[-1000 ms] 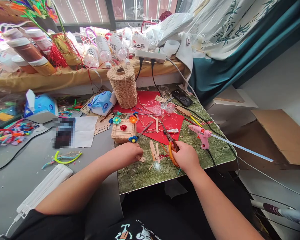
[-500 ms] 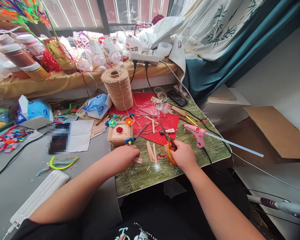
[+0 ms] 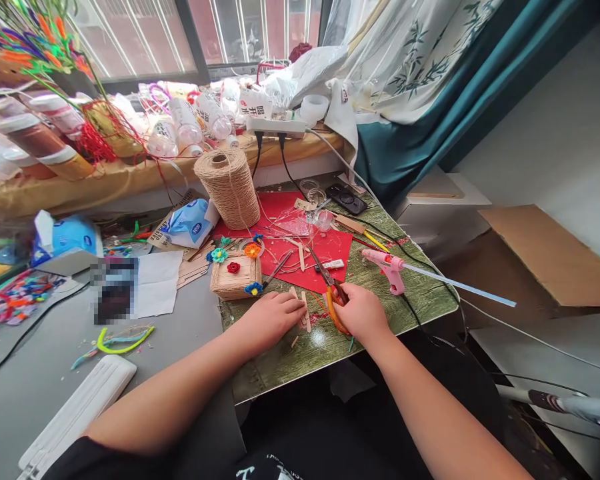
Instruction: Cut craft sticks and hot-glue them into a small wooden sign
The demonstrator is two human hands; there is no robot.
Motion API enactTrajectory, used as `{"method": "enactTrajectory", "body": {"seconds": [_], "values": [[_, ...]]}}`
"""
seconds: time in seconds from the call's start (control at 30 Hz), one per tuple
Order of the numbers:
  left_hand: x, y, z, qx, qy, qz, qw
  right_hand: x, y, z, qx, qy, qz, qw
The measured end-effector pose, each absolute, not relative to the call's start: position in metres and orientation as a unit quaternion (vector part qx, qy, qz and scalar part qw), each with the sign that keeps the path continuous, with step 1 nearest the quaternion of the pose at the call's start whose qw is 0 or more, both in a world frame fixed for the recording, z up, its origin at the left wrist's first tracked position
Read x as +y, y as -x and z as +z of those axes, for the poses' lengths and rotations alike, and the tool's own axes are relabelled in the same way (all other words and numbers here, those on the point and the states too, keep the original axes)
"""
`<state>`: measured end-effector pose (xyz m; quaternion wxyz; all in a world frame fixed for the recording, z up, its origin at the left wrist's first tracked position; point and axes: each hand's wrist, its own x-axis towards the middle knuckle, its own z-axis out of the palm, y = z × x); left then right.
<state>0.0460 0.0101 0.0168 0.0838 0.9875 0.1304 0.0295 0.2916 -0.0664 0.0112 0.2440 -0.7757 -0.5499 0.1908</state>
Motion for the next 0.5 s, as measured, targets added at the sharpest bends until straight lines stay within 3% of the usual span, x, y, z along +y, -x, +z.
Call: {"method": "enactTrajectory", "body": {"seconds": [0.27, 0.4, 0.5], "values": [[0.019, -0.046, 0.02, 0.115, -0.989, 0.039, 0.085, -0.066, -0.289, 0.013, -0.553, 0.773, 0.191, 0.244], [0.019, -0.039, 0.023, 0.101, -0.987, 0.111, 0.056, -0.067, -0.291, 0.011, -0.55, 0.768, 0.197, 0.263], [0.017, -0.031, 0.026, 0.096, -0.976, 0.186, 0.055, -0.071, -0.291, 0.009, -0.518, 0.75, 0.258, 0.321]]}}
